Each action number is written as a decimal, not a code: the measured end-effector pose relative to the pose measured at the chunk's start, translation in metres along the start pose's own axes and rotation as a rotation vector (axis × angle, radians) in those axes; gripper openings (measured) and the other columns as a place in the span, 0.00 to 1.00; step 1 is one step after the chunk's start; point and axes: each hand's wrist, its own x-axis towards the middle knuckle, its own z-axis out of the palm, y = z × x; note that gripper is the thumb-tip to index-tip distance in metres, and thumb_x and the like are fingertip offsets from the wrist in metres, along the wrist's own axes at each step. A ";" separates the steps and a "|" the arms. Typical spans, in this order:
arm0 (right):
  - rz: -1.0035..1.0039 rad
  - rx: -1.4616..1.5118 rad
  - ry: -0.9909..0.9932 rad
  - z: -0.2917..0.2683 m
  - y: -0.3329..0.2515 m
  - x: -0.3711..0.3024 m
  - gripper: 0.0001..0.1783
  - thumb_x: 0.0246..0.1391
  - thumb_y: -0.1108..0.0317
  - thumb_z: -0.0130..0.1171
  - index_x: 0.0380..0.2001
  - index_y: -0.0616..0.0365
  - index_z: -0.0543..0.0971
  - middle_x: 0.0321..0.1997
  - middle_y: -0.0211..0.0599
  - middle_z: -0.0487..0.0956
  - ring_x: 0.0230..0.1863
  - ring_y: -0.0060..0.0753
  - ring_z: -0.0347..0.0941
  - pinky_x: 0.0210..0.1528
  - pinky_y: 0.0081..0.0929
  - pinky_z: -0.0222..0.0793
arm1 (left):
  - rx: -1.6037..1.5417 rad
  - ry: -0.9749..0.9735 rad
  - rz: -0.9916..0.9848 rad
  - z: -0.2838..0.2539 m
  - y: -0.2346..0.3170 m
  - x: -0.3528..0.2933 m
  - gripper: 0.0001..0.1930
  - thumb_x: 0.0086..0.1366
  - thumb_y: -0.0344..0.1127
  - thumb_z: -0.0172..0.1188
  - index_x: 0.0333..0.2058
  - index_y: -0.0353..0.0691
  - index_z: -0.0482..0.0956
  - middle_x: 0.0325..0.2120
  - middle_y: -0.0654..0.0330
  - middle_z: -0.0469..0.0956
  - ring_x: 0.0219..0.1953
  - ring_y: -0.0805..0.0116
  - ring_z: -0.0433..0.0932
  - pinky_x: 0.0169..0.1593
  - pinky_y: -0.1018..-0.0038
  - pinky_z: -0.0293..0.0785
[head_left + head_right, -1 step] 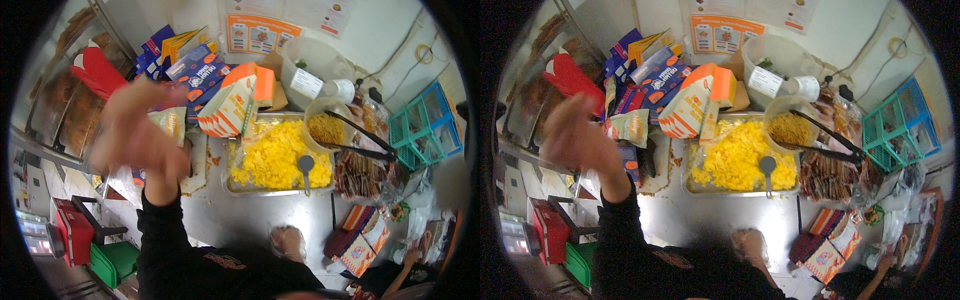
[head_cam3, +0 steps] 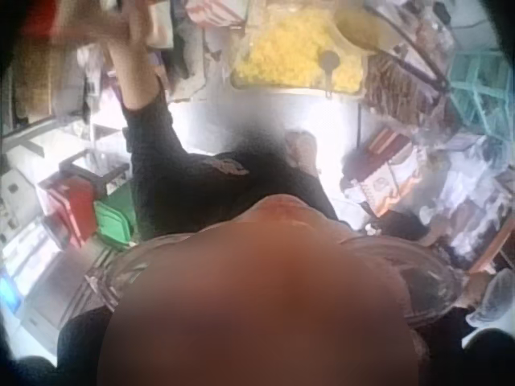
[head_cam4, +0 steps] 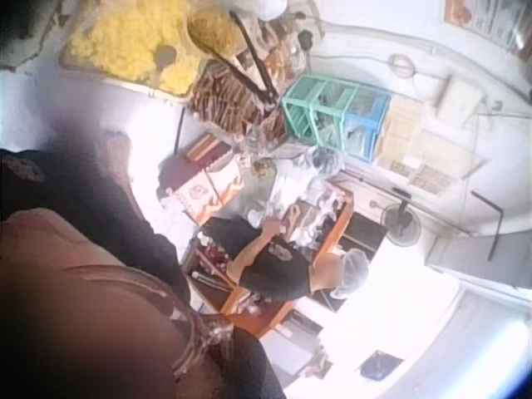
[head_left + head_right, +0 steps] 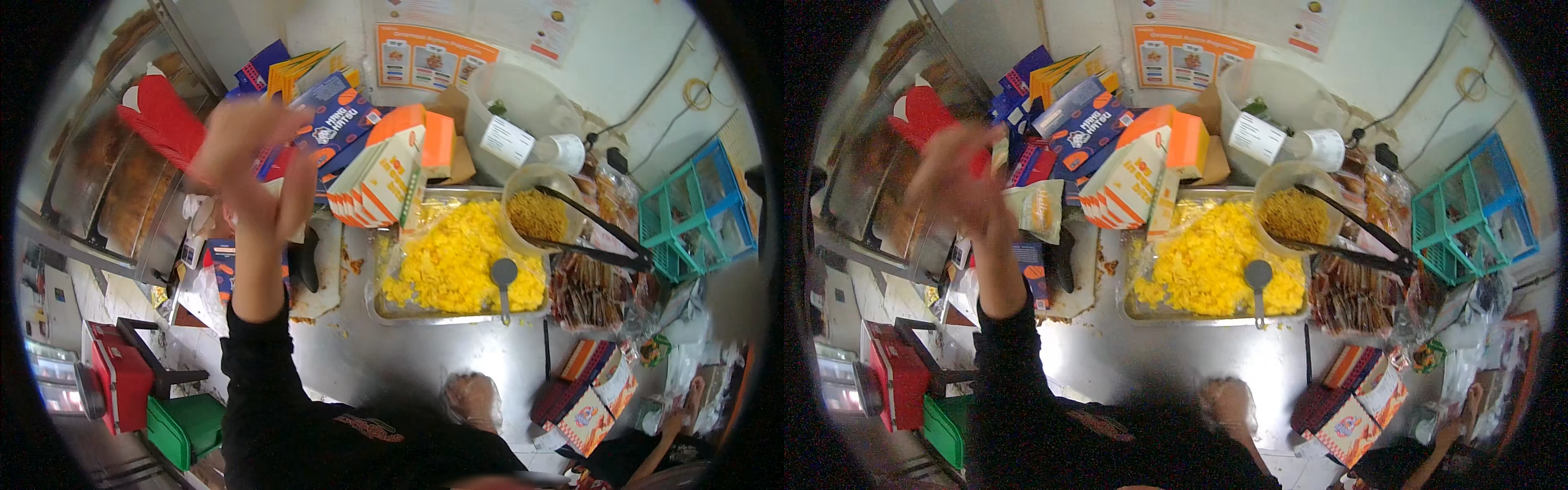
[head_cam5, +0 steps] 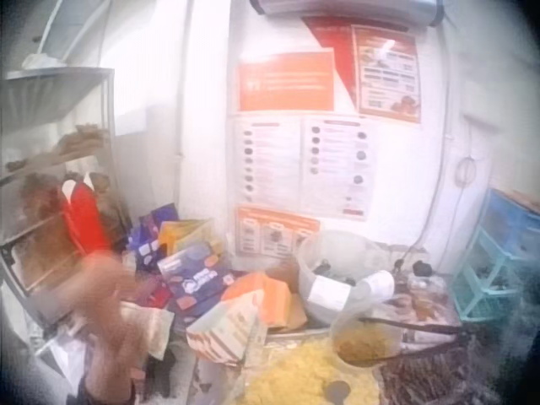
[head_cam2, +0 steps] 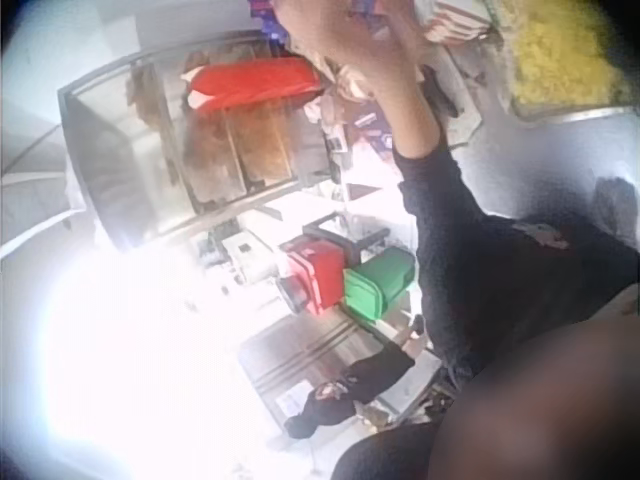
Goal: The person assembles food orders by placing fried chicken pieces and noodles into cardboard containers. They use tongs to transfer noodles from a bowl into the containers and handle the containers with gloved hands. The person also retrieves a chicken piece from a display case and places it into a container.
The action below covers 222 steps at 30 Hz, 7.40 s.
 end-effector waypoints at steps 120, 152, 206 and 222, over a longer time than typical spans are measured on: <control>0.736 -0.129 0.138 -0.045 0.131 -0.036 0.16 0.53 0.65 0.60 0.43 0.60 0.80 0.44 0.47 0.82 0.48 0.52 0.77 0.52 0.44 0.71 | 0.819 -0.761 -0.527 0.127 -0.358 -0.061 0.12 0.64 0.32 0.51 0.42 0.39 0.81 0.45 0.51 0.79 0.45 0.51 0.81 0.46 0.57 0.78; 0.016 1.482 0.055 -0.162 -0.121 0.046 0.23 0.57 0.68 0.65 0.54 0.59 0.71 0.51 0.38 0.76 0.47 0.28 0.73 0.50 0.26 0.71 | -0.482 -0.026 -0.715 -0.034 0.134 -0.131 0.16 0.63 0.22 0.59 0.48 0.34 0.68 0.48 0.48 0.72 0.51 0.61 0.71 0.53 0.70 0.68; 0.633 0.609 0.439 -0.140 -0.045 -0.129 0.22 0.56 0.66 0.57 0.53 0.61 0.74 0.43 0.53 0.80 0.44 0.50 0.78 0.50 0.38 0.69 | -0.130 -0.502 -0.469 -0.016 0.259 -0.196 0.17 0.57 0.44 0.65 0.38 0.37 0.76 0.31 0.53 0.79 0.35 0.49 0.80 0.37 0.60 0.76; 0.737 1.132 -0.084 -0.085 0.073 -0.191 0.16 0.49 0.63 0.65 0.41 0.59 0.83 0.35 0.32 0.83 0.34 0.22 0.76 0.39 0.24 0.72 | -1.492 -1.616 -1.053 -0.014 0.177 -0.285 0.20 0.63 0.34 0.55 0.51 0.28 0.73 0.38 0.58 0.81 0.40 0.75 0.77 0.45 0.75 0.75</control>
